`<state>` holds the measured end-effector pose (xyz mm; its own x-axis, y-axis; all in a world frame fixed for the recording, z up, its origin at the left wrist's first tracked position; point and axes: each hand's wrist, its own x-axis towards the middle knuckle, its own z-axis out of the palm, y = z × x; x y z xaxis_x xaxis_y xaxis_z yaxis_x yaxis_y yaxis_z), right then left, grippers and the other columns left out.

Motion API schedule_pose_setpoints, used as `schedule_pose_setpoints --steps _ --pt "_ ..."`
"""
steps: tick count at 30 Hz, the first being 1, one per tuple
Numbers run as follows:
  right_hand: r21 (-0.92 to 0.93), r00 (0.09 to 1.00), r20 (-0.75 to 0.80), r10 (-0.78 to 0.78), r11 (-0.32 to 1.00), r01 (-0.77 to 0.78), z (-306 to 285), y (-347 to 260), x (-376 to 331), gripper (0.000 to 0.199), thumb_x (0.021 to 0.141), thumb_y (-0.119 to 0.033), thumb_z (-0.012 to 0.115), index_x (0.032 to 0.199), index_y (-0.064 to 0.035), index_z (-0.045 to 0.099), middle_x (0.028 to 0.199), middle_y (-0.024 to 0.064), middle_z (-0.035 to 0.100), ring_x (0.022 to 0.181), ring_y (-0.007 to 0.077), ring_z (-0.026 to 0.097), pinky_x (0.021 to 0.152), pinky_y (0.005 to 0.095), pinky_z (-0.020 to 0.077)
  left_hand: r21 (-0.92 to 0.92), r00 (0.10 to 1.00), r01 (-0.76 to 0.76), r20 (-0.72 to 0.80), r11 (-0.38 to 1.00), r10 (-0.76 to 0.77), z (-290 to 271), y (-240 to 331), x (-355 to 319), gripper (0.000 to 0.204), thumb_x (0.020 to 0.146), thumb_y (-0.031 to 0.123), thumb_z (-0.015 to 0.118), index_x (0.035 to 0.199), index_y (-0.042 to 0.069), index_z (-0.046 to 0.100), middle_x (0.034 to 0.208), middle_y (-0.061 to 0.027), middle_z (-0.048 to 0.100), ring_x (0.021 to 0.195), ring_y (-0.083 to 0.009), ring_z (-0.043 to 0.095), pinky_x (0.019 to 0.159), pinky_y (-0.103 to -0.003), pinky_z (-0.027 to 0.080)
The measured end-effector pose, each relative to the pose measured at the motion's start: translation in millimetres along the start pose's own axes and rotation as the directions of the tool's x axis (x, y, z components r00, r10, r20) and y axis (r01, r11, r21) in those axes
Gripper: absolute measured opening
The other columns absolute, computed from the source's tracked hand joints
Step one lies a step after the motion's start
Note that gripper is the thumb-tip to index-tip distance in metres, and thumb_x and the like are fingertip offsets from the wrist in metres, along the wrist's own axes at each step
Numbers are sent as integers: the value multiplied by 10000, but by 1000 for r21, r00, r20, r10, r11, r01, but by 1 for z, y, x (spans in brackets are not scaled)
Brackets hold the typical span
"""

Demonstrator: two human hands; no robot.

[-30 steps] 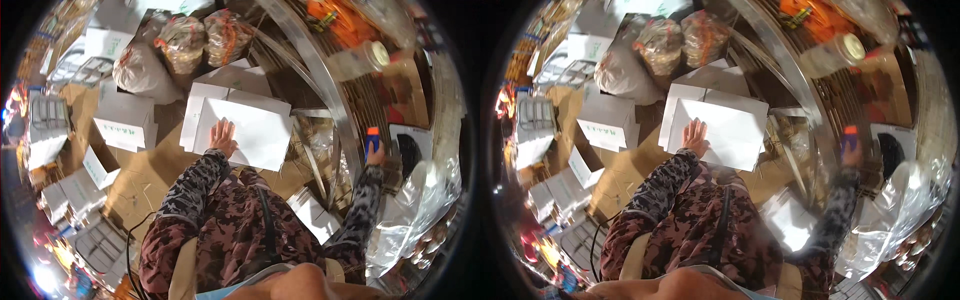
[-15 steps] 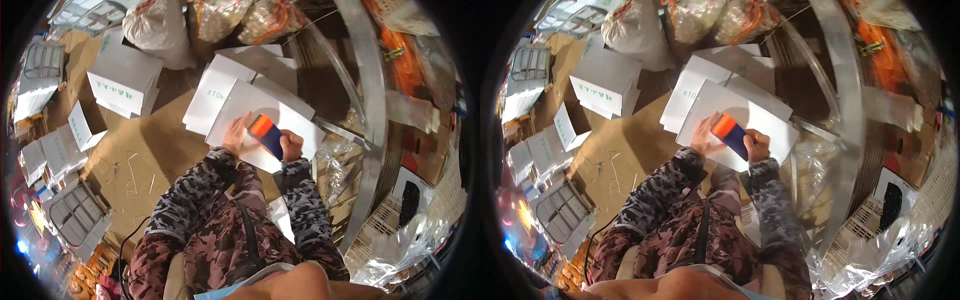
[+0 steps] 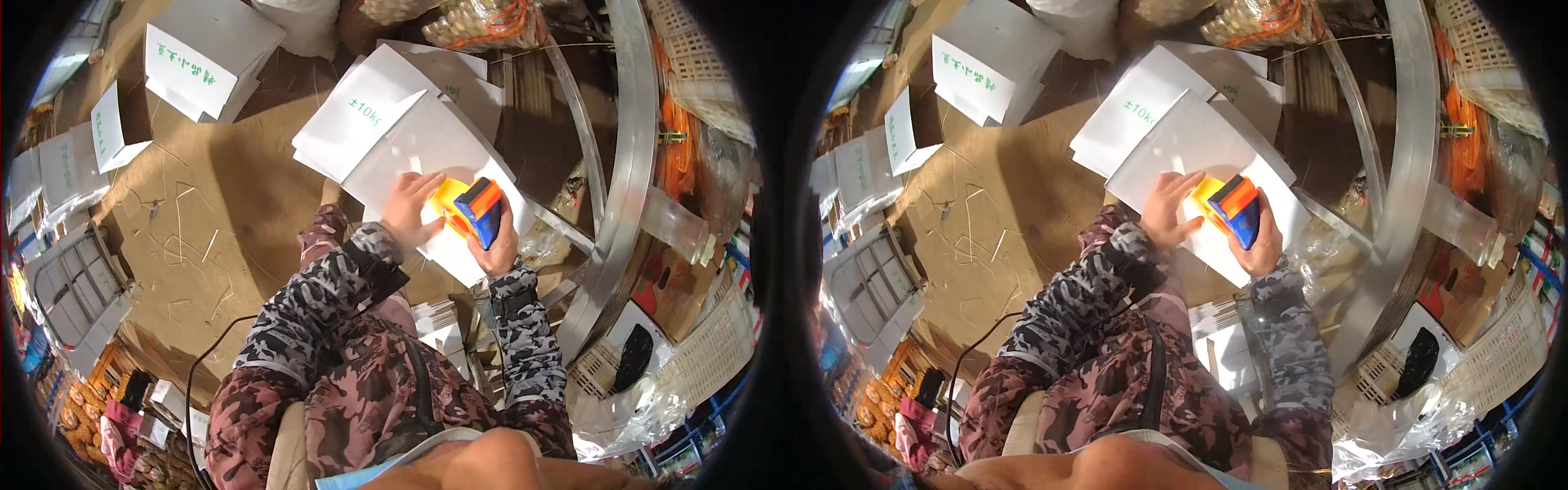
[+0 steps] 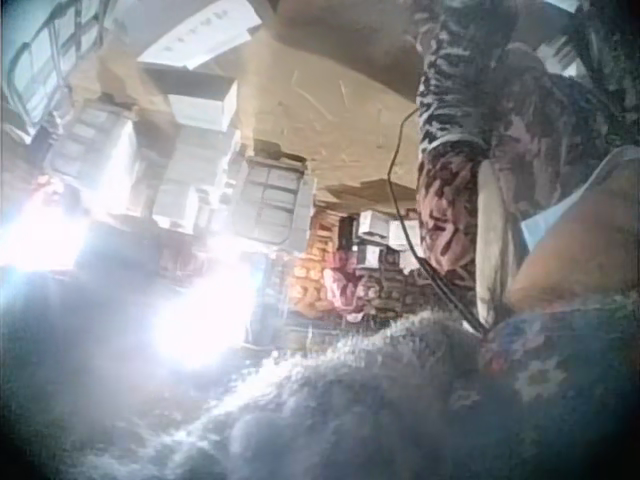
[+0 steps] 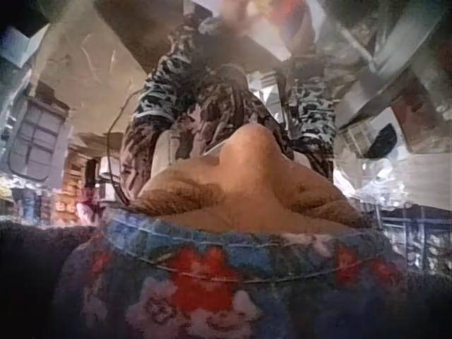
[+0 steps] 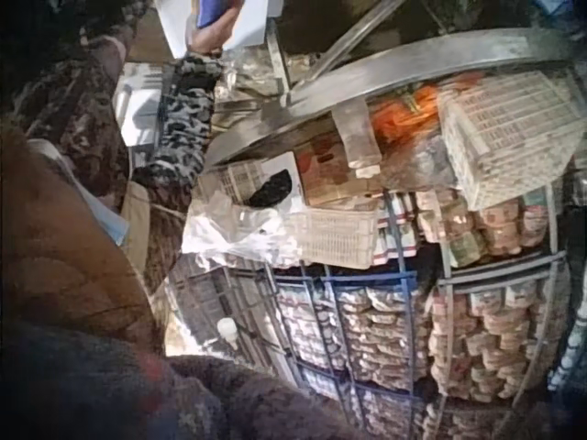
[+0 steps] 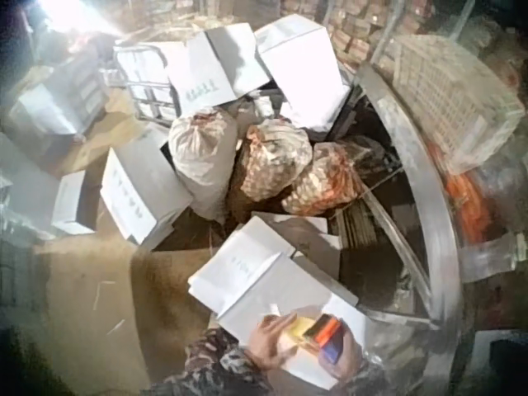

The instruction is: Assembling and taping cardboard boxes for produce.

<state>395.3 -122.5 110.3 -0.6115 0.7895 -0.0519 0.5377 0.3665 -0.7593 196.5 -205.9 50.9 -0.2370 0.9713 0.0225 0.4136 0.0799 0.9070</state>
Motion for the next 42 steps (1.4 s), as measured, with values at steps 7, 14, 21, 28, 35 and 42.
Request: schedule_pose_setpoints --steps 7,14,21,28,35,42 --pt "-84 1000 0 -21 996 21 15 -3 2 811 755 -104 760 1437 1 334 1280 235 572 1114 385 623 905 404 519 -421 992 -125 -50 898 114 -2 12 8 566 827 292 648 1308 3 574 1325 -167 585 1220 -321 510 1075 -449 309" --pt "-90 997 -34 -71 994 67 18 16 -12 824 743 -91 762 1436 5 327 1290 223 572 1134 360 619 936 392 507 -452 983 -177 -30 875 183 3 0 0 489 888 261 596 1317 28 570 1354 -187 552 1257 -362 476 1087 -458 300" --pt "-29 998 -36 -48 999 47 21 27 -22 823 745 -97 769 1427 3 318 1298 212 568 1136 344 619 946 386 504 -306 996 1 -90 952 -30 15 -5 -20 590 900 316 654 1343 -40 492 1317 -240 537 1202 -415 490 1036 -469 399" --pt "-16 994 -12 112 994 -112 13 37 -41 690 752 -137 803 1321 -5 434 1049 170 674 983 282 683 849 387 533 -391 993 113 5 913 -121 18 -12 -32 601 931 353 623 1336 -67 480 1273 -271 553 1156 -423 529 1005 -455 418" --pt "66 969 200 145 985 -162 -5 66 -71 616 781 -157 778 1300 -44 467 1188 92 600 1027 251 631 880 387 520 -446 977 212 92 869 -191 20 6 -39 617 952 374 587 1343 -87 462 1265 -289 542 1145 -430 535 998 -443 418" --pt "249 960 198 196 937 -243 -14 46 -71 595 777 -177 787 1273 -29 492 1168 96 615 1015 244 637 880 383 524 -353 998 59 0 934 -63 16 14 -30 650 932 363 611 1337 -122 461 1272 -307 537 1158 -440 540 989 -452 432"
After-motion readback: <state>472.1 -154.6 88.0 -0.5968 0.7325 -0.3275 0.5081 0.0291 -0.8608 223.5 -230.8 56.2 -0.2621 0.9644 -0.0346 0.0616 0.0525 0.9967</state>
